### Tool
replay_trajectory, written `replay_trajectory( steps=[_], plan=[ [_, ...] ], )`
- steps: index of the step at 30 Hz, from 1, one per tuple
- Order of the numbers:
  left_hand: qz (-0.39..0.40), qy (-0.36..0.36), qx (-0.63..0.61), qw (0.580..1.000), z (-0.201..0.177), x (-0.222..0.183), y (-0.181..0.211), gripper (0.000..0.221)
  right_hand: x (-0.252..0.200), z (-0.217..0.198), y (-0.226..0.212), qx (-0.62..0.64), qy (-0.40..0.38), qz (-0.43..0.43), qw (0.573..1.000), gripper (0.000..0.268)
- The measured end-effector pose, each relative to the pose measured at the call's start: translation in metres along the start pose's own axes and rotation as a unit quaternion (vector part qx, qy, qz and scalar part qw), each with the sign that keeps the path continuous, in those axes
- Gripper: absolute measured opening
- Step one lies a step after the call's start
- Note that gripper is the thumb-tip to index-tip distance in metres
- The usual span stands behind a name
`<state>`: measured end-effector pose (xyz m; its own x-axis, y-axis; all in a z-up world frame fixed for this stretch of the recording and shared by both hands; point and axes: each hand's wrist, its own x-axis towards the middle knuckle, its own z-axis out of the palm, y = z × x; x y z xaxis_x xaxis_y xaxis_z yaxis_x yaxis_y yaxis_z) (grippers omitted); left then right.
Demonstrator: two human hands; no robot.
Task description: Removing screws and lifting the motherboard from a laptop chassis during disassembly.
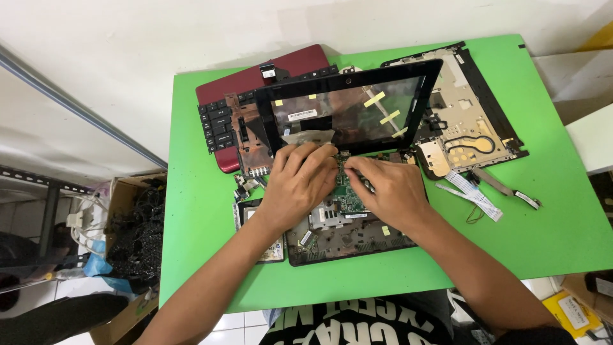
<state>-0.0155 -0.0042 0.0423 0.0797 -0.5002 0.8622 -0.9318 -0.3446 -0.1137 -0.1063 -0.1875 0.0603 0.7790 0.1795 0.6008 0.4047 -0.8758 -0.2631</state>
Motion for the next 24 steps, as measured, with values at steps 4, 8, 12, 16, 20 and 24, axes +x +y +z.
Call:
replay_trajectory(
  steps=[4, 8, 12, 16, 20, 24],
  plan=[
    [-0.028, -0.001, -0.022, 0.999, 0.003, -0.008, -0.004, 0.007, -0.003, 0.003, 0.007, 0.018, 0.000, 0.009, 1.000, 0.011],
    [-0.109, -0.023, -0.114, 0.987, 0.001, -0.009, -0.010, 0.017, -0.005, 0.000, 0.021, -0.006, -0.002, 0.032, 0.999, 0.011],
    [-0.119, -0.050, -0.145, 0.981, 0.007, -0.011, -0.012, 0.028, 0.008, -0.025, 0.007, -0.013, -0.044, 0.034, 0.998, 0.009],
    [-0.105, -0.073, -0.150, 0.980, 0.010, -0.018, -0.011, 0.026, 0.009, -0.029, 0.009, -0.024, -0.078, 0.044, 0.996, 0.008],
    [-0.121, -0.107, -0.176, 0.971, 0.010, -0.021, -0.012, 0.038, 0.009, -0.028, 0.019, -0.023, -0.195, 0.103, 0.975, 0.014],
    [-0.148, -0.113, -0.221, 0.957, 0.011, -0.021, -0.013, 0.044, 0.012, -0.030, 0.024, 0.001, -0.137, 0.093, 0.986, 0.021]
  ],
)
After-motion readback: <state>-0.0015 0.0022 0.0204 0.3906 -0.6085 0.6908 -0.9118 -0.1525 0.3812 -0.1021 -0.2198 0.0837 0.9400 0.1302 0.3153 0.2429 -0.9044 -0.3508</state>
